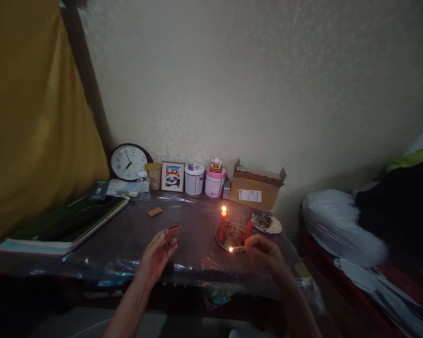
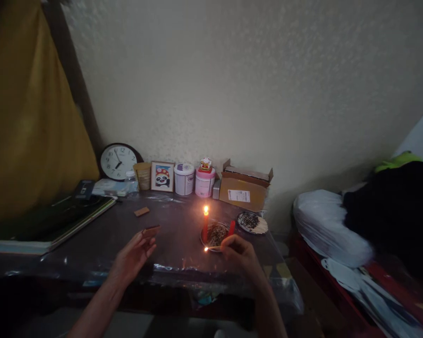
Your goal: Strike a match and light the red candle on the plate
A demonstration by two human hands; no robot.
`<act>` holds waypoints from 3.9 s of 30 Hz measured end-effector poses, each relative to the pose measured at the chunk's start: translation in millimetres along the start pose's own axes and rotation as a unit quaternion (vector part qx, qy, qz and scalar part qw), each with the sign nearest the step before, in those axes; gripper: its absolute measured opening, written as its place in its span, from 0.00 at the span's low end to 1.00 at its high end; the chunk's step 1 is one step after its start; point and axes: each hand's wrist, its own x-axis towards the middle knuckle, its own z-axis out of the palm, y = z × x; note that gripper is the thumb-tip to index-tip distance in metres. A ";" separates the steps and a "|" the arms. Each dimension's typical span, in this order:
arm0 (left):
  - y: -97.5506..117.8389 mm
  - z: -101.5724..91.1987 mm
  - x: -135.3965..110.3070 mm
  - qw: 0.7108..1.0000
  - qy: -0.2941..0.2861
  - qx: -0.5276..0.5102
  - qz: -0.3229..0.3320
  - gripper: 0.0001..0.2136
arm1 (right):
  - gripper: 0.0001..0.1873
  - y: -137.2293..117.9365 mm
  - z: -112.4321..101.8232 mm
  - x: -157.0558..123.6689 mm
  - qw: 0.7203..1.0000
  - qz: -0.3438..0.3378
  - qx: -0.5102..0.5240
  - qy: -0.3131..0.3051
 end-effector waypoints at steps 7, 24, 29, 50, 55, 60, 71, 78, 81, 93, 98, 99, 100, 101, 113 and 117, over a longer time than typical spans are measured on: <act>-4.3 7.7 0.3 1.000 -0.006 0.022 -0.007 0.12 | 0.18 -8.8 -76.1 -24.5 0.973 -0.104 0.005 0.206; -9.7 18.3 -3.6 1.000 0.004 0.011 -0.019 0.10 | 0.18 70.1 -157.3 3.6 0.918 0.033 -0.175 0.355; -12.8 15.8 0.7 0.999 0.007 0.021 -0.029 0.10 | 0.19 91.6 -168.3 24.9 0.905 0.040 -0.221 0.361; -16.2 15.1 4.3 0.997 0.015 0.055 -0.051 0.12 | 0.15 126.9 -160.2 75.4 0.889 0.027 -0.321 0.325; -15.2 18.4 3.0 0.997 0.019 0.063 -0.044 0.12 | 0.16 123.0 -156.6 72.4 0.888 0.016 -0.312 0.337; -14.2 19.2 0.9 0.996 0.002 0.069 -0.050 0.12 | 0.20 97.2 -150.4 58.7 0.881 0.006 -0.296 0.369; -33.2 31.2 -13.9 0.982 -0.084 0.164 -0.036 0.12 | 0.12 6.7 14.9 0.6 0.970 -0.090 -0.184 0.128; -34.5 28.1 -23.7 0.954 -0.132 0.267 0.019 0.14 | 0.08 19.7 101.7 -4.0 0.969 -0.122 -0.212 0.033; -33.7 25.8 -25.3 0.951 -0.160 0.263 0.001 0.15 | 0.09 36.3 109.3 -5.2 0.964 -0.138 -0.225 0.035; -39.6 25.7 -28.2 0.947 -0.188 0.262 0.014 0.15 | 0.13 47.3 105.0 -13.4 0.988 -0.089 -0.127 -0.018; -40.0 28.9 -31.6 0.941 -0.177 0.286 0.031 0.13 | 0.14 52.6 103.2 -14.2 0.991 -0.068 -0.107 -0.042; -39.6 29.5 -32.4 0.940 -0.177 0.290 0.034 0.13 | 0.14 53.7 103.0 -14.2 0.991 -0.067 -0.108 -0.044; -39.3 30.2 -33.2 0.938 -0.178 0.294 0.036 0.13 | 0.15 54.8 102.8 -14.2 0.991 -0.066 -0.110 -0.044; -39.1 30.8 -33.9 0.937 -0.178 0.297 0.039 0.14 | 0.15 55.7 102.6 -14.2 0.991 -0.065 -0.111 -0.043; -41.2 28.9 -35.4 0.910 -0.181 0.365 0.084 0.14 | 0.17 63.7 97.9 -15.1 0.991 -0.045 -0.104 -0.065; -44.4 25.9 -33.9 0.905 -0.184 0.375 0.086 0.16 | 0.16 74.9 95.3 -14.4 0.995 -0.021 -0.067 -0.076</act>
